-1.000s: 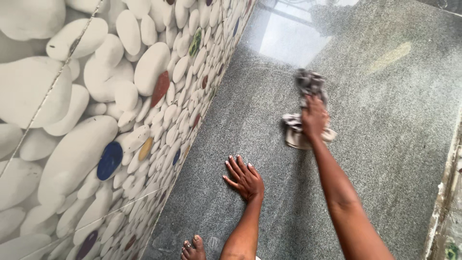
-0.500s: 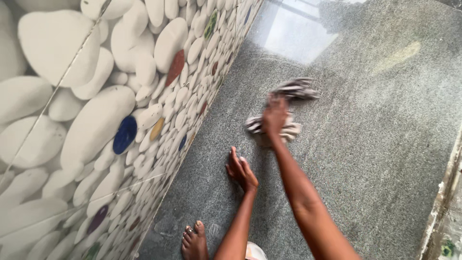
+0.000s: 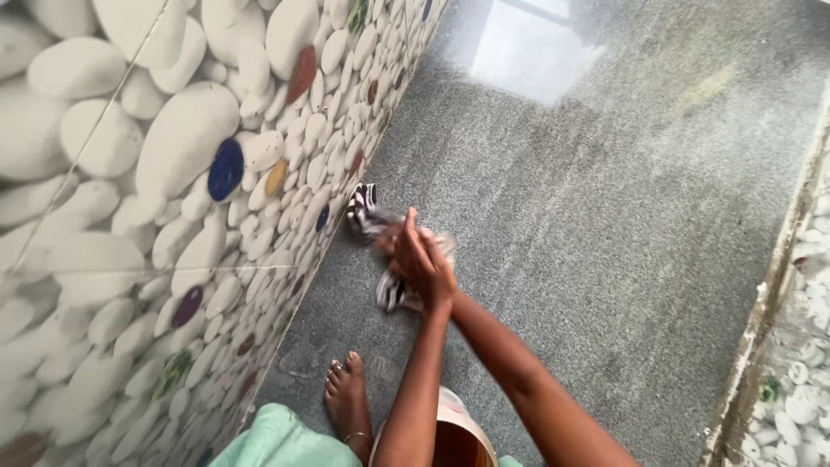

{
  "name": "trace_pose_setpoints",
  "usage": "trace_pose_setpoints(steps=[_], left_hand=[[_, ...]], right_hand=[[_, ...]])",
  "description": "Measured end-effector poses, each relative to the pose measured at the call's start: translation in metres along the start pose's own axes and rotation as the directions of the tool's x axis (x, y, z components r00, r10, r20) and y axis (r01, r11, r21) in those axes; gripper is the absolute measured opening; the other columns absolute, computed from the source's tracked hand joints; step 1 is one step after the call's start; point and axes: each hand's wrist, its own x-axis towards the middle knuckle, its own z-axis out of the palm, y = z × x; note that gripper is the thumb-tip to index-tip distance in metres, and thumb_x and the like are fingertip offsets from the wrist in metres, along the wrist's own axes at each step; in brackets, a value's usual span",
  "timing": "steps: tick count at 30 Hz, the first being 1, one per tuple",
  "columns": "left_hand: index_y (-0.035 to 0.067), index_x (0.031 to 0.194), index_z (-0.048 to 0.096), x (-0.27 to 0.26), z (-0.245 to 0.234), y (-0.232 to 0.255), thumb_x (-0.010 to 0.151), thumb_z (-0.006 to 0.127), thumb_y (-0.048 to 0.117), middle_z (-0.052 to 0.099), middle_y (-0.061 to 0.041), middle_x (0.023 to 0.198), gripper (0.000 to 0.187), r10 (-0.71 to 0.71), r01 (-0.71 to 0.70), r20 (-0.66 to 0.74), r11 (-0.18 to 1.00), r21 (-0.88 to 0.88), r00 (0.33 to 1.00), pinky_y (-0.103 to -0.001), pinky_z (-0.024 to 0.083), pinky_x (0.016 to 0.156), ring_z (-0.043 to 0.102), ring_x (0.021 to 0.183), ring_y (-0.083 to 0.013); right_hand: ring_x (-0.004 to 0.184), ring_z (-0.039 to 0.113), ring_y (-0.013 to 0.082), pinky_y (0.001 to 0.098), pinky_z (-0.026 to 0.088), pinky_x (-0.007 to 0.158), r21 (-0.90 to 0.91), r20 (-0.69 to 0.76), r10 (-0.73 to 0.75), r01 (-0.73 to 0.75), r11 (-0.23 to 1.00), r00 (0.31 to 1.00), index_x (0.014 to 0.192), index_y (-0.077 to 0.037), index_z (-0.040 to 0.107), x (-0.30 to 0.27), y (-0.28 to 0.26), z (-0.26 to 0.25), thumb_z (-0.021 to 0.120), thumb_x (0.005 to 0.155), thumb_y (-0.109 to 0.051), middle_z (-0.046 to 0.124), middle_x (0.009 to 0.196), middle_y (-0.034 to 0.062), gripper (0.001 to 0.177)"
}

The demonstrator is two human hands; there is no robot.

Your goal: The person cleans a section of tiled floor by hand using a damp cloth, dipping the cloth into a bucket of water and wiping the surface in circular and side-to-side motions.

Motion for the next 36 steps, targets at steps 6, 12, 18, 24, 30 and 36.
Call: trace_pose_setpoints(steps=[6, 12, 18, 24, 30, 36], left_hand=[[0.005, 0.153, 0.039, -0.046, -0.030, -0.010, 0.104, 0.045, 0.017, 0.055, -0.015, 0.152, 0.050, 0.079, -0.084, 0.059, 0.992, 0.093, 0.995, -0.056, 0.026, 0.124, 0.049, 0.144, -0.0325], [0.003, 0.157, 0.030, -0.073, -0.061, -0.020, 0.101, 0.049, 0.012, 0.054, -0.013, 0.151, 0.059, 0.057, -0.064, 0.068, 0.991, 0.117, 0.996, -0.055, 0.028, 0.122, 0.049, 0.142, -0.0326], [0.001, 0.158, 0.025, -0.083, -0.092, -0.019, 0.100, 0.049, 0.009, 0.053, -0.015, 0.151, 0.064, 0.017, -0.023, 0.059, 0.994, 0.105, 0.998, -0.053, 0.025, 0.121, 0.046, 0.142, -0.0342], [0.002, 0.160, 0.021, -0.056, -0.121, -0.024, 0.097, 0.049, 0.005, 0.055, -0.015, 0.152, 0.068, -0.114, 0.115, -0.067, 0.993, 0.022, 0.991, -0.050, 0.031, 0.117, 0.049, 0.139, -0.0333], [0.001, 0.159, 0.023, -0.033, -0.135, -0.028, 0.097, 0.051, 0.008, 0.053, -0.016, 0.151, 0.068, -0.190, 0.166, -0.175, 0.976, -0.143, 0.966, -0.048, 0.033, 0.118, 0.050, 0.139, -0.0353], [0.002, 0.158, 0.027, -0.037, -0.132, -0.061, 0.097, 0.055, 0.014, 0.052, -0.017, 0.152, 0.068, -0.321, 0.320, 0.000, 0.945, -0.068, 0.947, -0.046, 0.035, 0.118, 0.050, 0.139, -0.0359]], right_hand=[[0.160, 0.012, 0.0272, 0.0754, 0.016, 0.113, -0.075, -0.076, 0.454, -0.459, 0.885, 0.888, 0.158, -0.026, 0.039, -0.067, 0.150, -0.048, 0.037, 0.102, -0.048, 0.011, 0.175, 0.0066, 0.060], [0.155, 0.018, 0.0332, 0.0683, 0.019, 0.113, -0.013, -0.237, 0.755, -0.779, 0.627, 0.612, 0.159, -0.028, 0.037, -0.208, 0.162, -0.104, 0.040, 0.101, -0.049, 0.017, 0.170, 0.0133, 0.062], [0.143, 0.036, 0.0383, 0.0576, 0.033, 0.113, 0.122, -0.257, 0.910, -0.923, 0.365, 0.325, 0.163, -0.020, 0.035, -0.219, 0.103, -0.090, 0.050, 0.103, -0.054, 0.036, 0.161, 0.0171, 0.070], [0.154, 0.019, 0.0307, 0.0541, 0.014, 0.121, 0.156, -0.247, 0.631, -0.612, 0.775, 0.736, 0.162, -0.006, 0.024, -0.117, 0.022, -0.030, 0.047, 0.102, -0.047, 0.023, 0.168, 0.0131, 0.076], [0.147, 0.040, 0.0220, 0.0456, 0.032, 0.121, -0.671, -0.245, -0.122, -0.077, 0.737, 0.962, 0.155, -0.014, 0.033, -0.054, -0.144, 0.051, 0.046, 0.101, -0.024, 0.040, 0.159, 0.0007, 0.057], [0.136, 0.048, 0.0246, 0.0400, 0.036, 0.115, -0.732, 0.136, -0.056, 0.138, 0.667, 0.989, 0.156, -0.015, 0.040, -0.058, -0.154, 0.034, 0.043, 0.105, -0.022, 0.051, 0.151, 0.0107, 0.052]])
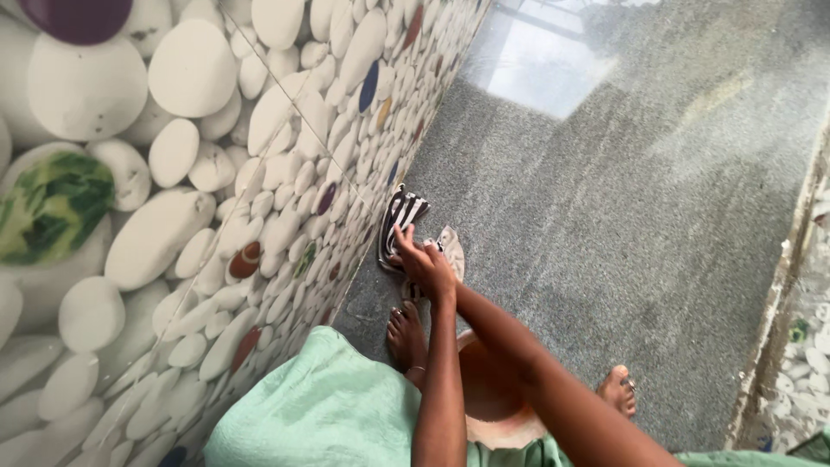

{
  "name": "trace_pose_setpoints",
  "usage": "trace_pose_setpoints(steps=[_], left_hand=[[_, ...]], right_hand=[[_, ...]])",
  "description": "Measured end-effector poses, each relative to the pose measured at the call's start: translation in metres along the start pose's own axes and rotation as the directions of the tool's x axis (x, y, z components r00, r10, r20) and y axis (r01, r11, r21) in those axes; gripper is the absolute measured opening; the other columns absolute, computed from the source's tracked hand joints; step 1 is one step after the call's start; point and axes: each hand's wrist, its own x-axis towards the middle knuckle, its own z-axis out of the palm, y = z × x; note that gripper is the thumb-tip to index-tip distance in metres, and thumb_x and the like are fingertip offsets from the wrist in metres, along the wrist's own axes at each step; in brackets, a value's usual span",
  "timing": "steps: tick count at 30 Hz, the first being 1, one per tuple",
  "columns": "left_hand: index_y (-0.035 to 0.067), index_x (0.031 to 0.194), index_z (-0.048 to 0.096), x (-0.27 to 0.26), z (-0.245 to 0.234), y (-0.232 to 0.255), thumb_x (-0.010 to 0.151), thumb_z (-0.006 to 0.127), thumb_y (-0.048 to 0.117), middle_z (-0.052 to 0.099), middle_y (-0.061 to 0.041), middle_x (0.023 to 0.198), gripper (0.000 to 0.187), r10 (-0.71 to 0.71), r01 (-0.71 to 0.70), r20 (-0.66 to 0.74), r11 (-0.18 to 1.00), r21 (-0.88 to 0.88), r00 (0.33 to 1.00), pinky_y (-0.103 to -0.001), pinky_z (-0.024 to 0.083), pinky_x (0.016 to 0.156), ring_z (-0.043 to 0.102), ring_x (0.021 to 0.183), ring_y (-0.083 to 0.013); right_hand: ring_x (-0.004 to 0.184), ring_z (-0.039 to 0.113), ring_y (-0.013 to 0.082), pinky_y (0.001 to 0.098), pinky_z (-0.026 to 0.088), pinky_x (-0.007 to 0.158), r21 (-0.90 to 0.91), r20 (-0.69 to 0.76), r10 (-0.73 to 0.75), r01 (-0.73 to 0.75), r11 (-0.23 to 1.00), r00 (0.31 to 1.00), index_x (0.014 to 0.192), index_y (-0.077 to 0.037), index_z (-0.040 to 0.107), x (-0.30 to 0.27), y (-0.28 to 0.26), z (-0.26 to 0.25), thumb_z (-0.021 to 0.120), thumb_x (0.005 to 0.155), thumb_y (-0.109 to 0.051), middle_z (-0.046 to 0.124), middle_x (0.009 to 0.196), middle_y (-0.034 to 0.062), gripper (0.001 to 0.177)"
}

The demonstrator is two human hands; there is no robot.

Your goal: The person cleans a section of tiled floor by hand using a damp cloth, dipping the cloth into a bucket of water and wiping the surface in circular and side-to-side motions.

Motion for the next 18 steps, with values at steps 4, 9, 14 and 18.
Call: trace_pose_setpoints(steps=[4, 9, 14, 18], left_hand=[[0.003, 0.157, 0.030, -0.012, 0.010, -0.019, 0.097, 0.058, 0.018, 0.051, -0.018, 0.152, 0.068, 0.009, -0.036, 0.212, 0.991, 0.128, 0.977, -0.044, 0.036, 0.118, 0.050, 0.139, -0.0363], [0.007, 0.156, 0.032, -0.057, 0.027, -0.004, 0.092, 0.065, 0.026, 0.043, -0.018, 0.156, 0.075, 0.196, -0.294, 0.452, 0.943, 0.158, 0.870, -0.051, 0.027, 0.121, 0.035, 0.148, -0.0383], [0.024, 0.154, 0.043, -0.104, 0.043, 0.019, 0.092, 0.066, 0.028, 0.022, -0.012, 0.168, 0.065, 0.340, -0.569, 0.630, 0.798, 0.200, 0.698, -0.061, 0.013, 0.123, 0.009, 0.155, -0.0419], [0.026, 0.153, 0.044, -0.135, 0.054, 0.023, 0.091, 0.067, 0.029, 0.017, -0.008, 0.170, 0.066, 0.357, -0.640, 0.710, 0.750, 0.170, 0.607, -0.062, 0.010, 0.124, 0.006, 0.156, -0.0411]], right_hand=[[0.139, 0.051, 0.0244, 0.0417, 0.042, 0.114, 0.536, 0.391, -0.042, -0.190, 0.823, 0.919, 0.152, -0.021, 0.046, -0.023, 0.058, 0.027, 0.048, 0.104, -0.030, 0.054, 0.148, 0.0064, 0.049], [0.135, 0.050, 0.0415, 0.0491, 0.051, 0.096, 0.478, 0.336, 0.263, -0.405, 0.780, 0.904, 0.159, -0.035, 0.029, -0.128, 0.159, 0.062, 0.055, 0.093, -0.028, 0.032, 0.165, -0.0010, 0.071], [0.138, 0.045, 0.0361, 0.0563, 0.047, 0.103, 0.271, 0.681, 0.548, -0.862, 0.428, 0.486, 0.161, -0.041, 0.026, -0.265, 0.222, 0.063, 0.060, 0.091, -0.033, 0.025, 0.170, -0.0083, 0.078], [0.140, 0.040, 0.0371, 0.0611, 0.040, 0.106, 0.201, 0.706, 0.663, -0.968, 0.150, 0.249, 0.160, -0.036, 0.027, -0.323, 0.228, 0.063, 0.071, 0.087, -0.041, 0.028, 0.166, -0.0020, 0.086]])
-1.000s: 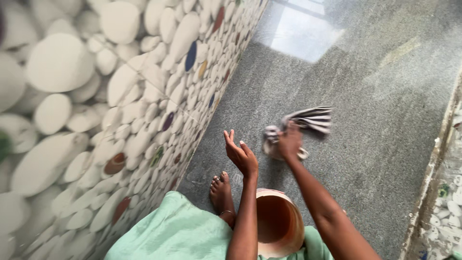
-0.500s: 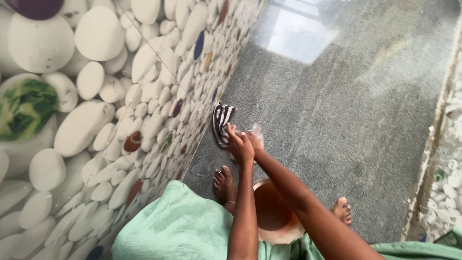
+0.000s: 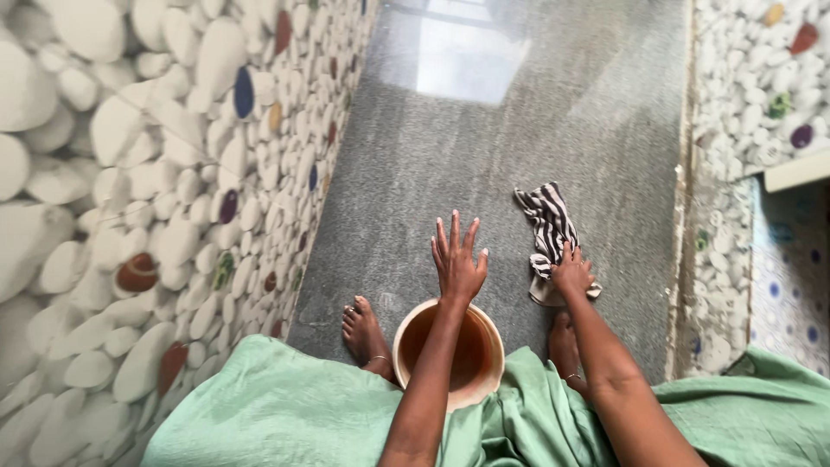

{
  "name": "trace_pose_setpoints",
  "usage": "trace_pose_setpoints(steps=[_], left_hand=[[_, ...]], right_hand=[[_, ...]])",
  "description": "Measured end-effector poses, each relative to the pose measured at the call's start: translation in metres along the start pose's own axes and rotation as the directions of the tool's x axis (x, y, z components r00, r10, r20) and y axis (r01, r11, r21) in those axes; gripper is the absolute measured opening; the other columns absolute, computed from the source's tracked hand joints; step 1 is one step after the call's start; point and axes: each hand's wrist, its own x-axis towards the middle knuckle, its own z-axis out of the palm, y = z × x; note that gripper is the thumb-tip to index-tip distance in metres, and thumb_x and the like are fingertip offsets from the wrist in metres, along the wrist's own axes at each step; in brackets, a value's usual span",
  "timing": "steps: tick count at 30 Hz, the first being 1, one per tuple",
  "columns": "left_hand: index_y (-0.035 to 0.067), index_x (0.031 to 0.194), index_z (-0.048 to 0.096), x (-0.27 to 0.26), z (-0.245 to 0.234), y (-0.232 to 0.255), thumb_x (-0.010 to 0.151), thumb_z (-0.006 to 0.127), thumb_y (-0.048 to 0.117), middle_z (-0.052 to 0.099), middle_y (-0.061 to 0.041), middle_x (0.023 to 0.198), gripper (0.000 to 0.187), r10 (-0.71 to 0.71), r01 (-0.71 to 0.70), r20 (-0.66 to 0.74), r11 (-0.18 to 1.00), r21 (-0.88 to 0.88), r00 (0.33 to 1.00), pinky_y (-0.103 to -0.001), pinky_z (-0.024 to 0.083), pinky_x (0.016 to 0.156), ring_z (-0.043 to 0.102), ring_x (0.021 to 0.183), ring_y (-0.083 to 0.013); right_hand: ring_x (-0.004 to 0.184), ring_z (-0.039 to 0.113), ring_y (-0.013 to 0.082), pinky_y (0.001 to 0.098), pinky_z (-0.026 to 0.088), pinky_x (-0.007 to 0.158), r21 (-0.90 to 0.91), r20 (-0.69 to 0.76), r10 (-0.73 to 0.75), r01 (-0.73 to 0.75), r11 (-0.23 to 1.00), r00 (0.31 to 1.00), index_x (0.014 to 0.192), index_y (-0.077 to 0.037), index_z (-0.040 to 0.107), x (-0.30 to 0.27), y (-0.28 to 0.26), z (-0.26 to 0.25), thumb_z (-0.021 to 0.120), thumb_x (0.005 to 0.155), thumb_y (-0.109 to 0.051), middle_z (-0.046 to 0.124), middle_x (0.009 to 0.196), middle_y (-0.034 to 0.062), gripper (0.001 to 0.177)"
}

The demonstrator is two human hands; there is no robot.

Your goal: The person cleans a section of tiled floor by hand using a damp cloth, dipping the cloth into a bucket of water and wiping the surface in circular and side-to-side motions.

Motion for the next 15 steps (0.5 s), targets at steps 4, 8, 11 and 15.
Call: trace_pose_setpoints(steps=[4, 8, 11, 15], left_hand=[[0.025, 0.153, 0.043, -0.014, 0.019, 0.015, 0.090, 0.068, 0.030, 0.016, -0.008, 0.170, 0.068, 0.054, -0.057, 0.093, 0.998, 0.038, 0.994, -0.062, 0.010, 0.123, 0.006, 0.156, -0.0412], [0.028, 0.154, 0.042, -0.015, 0.029, 0.016, 0.091, 0.063, 0.031, 0.014, -0.005, 0.170, 0.067, 0.080, -0.113, 0.185, 0.978, 0.178, 0.979, -0.060, 0.009, 0.125, 0.005, 0.157, -0.0384], [0.032, 0.156, 0.039, -0.012, 0.038, 0.005, 0.092, 0.060, 0.031, 0.012, 0.000, 0.172, 0.068, 0.081, -0.128, 0.179, 0.954, 0.270, 0.981, -0.058, 0.008, 0.127, 0.004, 0.159, -0.0340], [0.036, 0.161, 0.028, -0.016, 0.057, -0.004, 0.093, 0.057, 0.036, 0.006, 0.003, 0.173, 0.074, 0.180, -0.256, 0.229, 0.894, 0.367, 0.957, -0.056, 0.004, 0.127, 0.002, 0.159, -0.0291]], right_hand=[[0.138, 0.040, 0.0369, 0.0648, 0.035, 0.108, 0.045, -0.023, 0.005, -0.004, 0.999, 1.000, 0.157, -0.037, 0.035, -0.010, -0.001, 0.024, 0.069, 0.090, -0.032, 0.036, 0.162, -0.0032, 0.075], [0.127, 0.053, 0.0389, 0.0701, 0.030, 0.103, 0.133, -0.339, -0.395, 0.459, 0.879, 0.854, 0.147, -0.028, 0.052, -0.040, -0.044, 0.061, 0.047, 0.083, -0.015, 0.056, 0.153, 0.0105, 0.065], [0.143, 0.039, 0.0353, 0.0577, 0.025, 0.117, 0.104, 0.084, -0.458, 0.450, 0.887, 0.885, 0.145, -0.020, 0.047, -0.064, -0.089, 0.086, 0.057, 0.092, -0.044, 0.051, 0.148, 0.0146, 0.059], [0.139, 0.042, 0.0309, 0.0483, 0.030, 0.118, 0.486, -0.206, -0.707, 0.698, 0.527, 0.677, 0.149, -0.011, 0.043, -0.088, -0.124, 0.101, 0.055, 0.102, -0.036, 0.047, 0.151, 0.0145, 0.054]])
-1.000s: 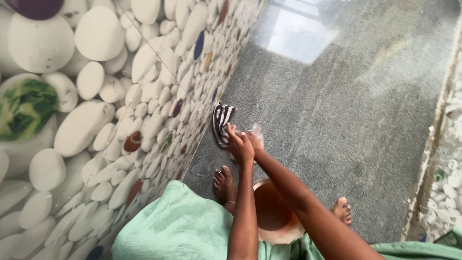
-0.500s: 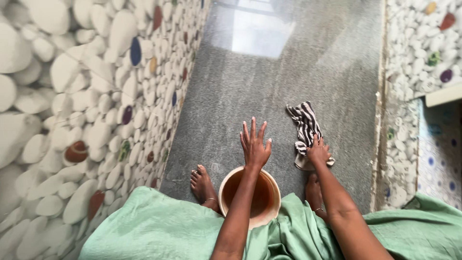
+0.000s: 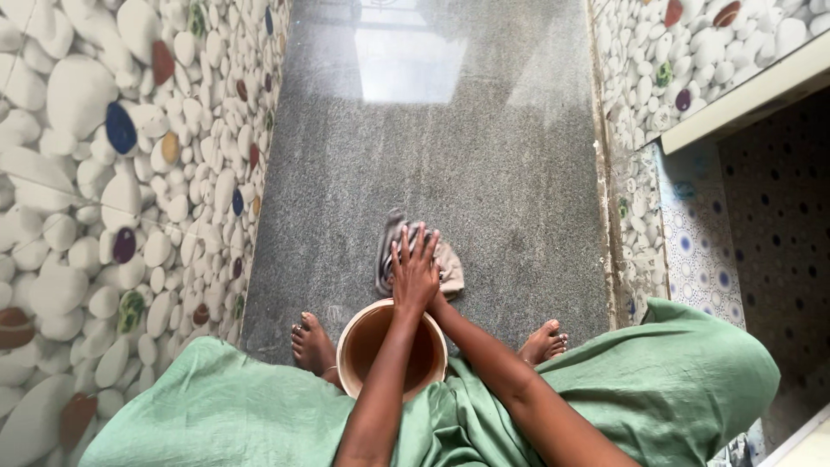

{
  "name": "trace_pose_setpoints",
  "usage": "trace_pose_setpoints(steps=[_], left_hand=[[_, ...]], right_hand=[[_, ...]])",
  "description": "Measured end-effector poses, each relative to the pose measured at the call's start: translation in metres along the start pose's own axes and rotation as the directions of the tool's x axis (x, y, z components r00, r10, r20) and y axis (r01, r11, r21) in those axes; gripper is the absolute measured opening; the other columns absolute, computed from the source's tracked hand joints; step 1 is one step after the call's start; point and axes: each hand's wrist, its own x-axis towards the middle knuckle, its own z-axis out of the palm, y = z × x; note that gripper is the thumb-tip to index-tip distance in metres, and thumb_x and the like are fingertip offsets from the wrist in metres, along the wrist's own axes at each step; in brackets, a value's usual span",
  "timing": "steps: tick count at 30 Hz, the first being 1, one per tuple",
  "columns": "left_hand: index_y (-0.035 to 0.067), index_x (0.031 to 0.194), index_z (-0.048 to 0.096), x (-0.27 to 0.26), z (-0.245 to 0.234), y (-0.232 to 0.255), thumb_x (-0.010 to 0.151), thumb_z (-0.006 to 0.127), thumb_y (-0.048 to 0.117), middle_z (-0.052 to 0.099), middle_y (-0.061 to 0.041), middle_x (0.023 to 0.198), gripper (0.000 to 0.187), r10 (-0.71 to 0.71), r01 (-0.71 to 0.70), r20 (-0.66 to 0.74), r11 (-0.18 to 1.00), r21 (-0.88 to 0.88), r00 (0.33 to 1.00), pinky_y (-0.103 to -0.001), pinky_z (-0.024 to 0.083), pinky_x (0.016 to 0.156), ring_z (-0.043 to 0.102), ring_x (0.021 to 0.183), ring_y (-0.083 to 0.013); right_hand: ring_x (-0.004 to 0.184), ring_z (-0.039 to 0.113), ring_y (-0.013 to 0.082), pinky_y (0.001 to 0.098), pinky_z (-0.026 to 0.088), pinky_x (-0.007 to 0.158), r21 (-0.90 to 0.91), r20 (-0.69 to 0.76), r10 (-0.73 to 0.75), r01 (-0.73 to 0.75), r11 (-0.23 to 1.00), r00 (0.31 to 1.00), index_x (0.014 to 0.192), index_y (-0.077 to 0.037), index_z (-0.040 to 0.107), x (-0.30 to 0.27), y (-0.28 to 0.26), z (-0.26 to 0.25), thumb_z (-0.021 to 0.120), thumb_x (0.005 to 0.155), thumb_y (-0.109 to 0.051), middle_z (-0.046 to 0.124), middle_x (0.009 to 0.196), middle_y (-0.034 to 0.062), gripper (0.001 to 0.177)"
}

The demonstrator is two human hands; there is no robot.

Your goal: The person cleans a section of tiled floor by hand using a damp cloth, dipping the cloth into a bucket of water and wiping the surface in circular and side-to-side motions.

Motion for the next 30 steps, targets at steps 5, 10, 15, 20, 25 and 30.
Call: trace_pose_setpoints(steps=[5, 10, 15, 20, 25, 30], left_hand=[[0.035, 0.161, 0.017, -0.005, 0.014, -0.002, 0.099, 0.050, 0.046, 0.001, 0.002, 0.171, 0.071, 0.118, -0.119, 0.032, 0.993, 0.022, 0.992, -0.058, 0.001, 0.124, 0.000, 0.157, -0.0305], [0.032, 0.163, 0.018, -0.004, 0.001, -0.003, 0.100, 0.047, 0.048, -0.001, 0.000, 0.171, 0.071, 0.098, -0.099, 0.121, 0.995, 0.005, 0.988, -0.058, 0.001, 0.125, -0.002, 0.157, -0.0317], [0.033, 0.162, 0.015, -0.003, -0.012, 0.001, 0.101, 0.047, 0.045, -0.003, -0.001, 0.172, 0.070, 0.069, -0.069, 0.000, 0.997, -0.034, 0.998, -0.057, 0.000, 0.125, -0.002, 0.157, -0.0318], [0.034, 0.163, 0.012, -0.001, -0.015, 0.001, 0.101, 0.045, 0.045, -0.005, 0.000, 0.172, 0.070, 0.035, -0.035, 0.029, 0.999, -0.016, 0.999, -0.055, -0.002, 0.126, -0.003, 0.158, -0.0291], [0.033, 0.162, 0.013, 0.000, -0.013, 0.001, 0.102, 0.040, 0.049, -0.003, 0.003, 0.172, 0.068, 0.006, -0.006, 0.040, 1.000, -0.013, 0.999, -0.053, -0.004, 0.127, -0.004, 0.158, -0.0258], [0.029, 0.163, 0.016, 0.000, -0.016, 0.002, 0.101, 0.041, 0.049, -0.001, -0.001, 0.172, 0.070, -0.003, 0.006, 0.064, 0.999, -0.048, 0.998, -0.054, -0.003, 0.126, -0.003, 0.157, -0.0286]], right_hand=[[0.139, 0.042, 0.0347, 0.0484, 0.032, 0.116, 0.105, -0.006, -0.113, 0.113, 0.988, 0.994, 0.147, -0.009, 0.049, -0.023, 0.018, -0.016, 0.058, 0.100, -0.028, 0.047, 0.152, 0.0187, 0.052], [0.138, 0.044, 0.0283, 0.0621, 0.029, 0.109, -0.367, -0.057, 0.134, -0.146, 0.919, 0.989, 0.136, -0.021, 0.058, -0.034, 0.065, -0.058, 0.059, 0.088, -0.022, 0.054, 0.148, 0.0068, 0.049], [0.140, 0.047, 0.0190, 0.0616, 0.026, 0.118, -0.222, -0.336, 0.593, -0.673, 0.706, 0.732, 0.142, -0.037, 0.058, -0.092, 0.140, -0.159, 0.050, 0.092, -0.009, 0.056, 0.148, -0.0032, 0.057], [0.148, 0.025, 0.0340, 0.0754, 0.006, 0.112, 0.087, -0.514, 0.824, -0.941, 0.327, 0.239, 0.153, -0.041, 0.035, -0.161, 0.183, -0.236, 0.049, 0.083, 0.000, 0.024, 0.167, -0.0098, 0.083], [0.148, 0.025, 0.0386, 0.0761, 0.019, 0.112, 0.172, -0.503, 0.864, -0.980, 0.104, 0.004, 0.156, -0.040, 0.030, -0.156, 0.190, -0.232, 0.053, 0.095, -0.016, 0.018, 0.168, -0.0080, 0.071], [0.133, 0.040, 0.0421, 0.0592, 0.049, 0.102, 0.413, -0.334, 0.940, -0.885, 0.215, 0.072, 0.158, -0.034, 0.031, -0.122, 0.168, -0.187, 0.038, 0.107, -0.040, 0.024, 0.164, 0.0137, 0.052]])
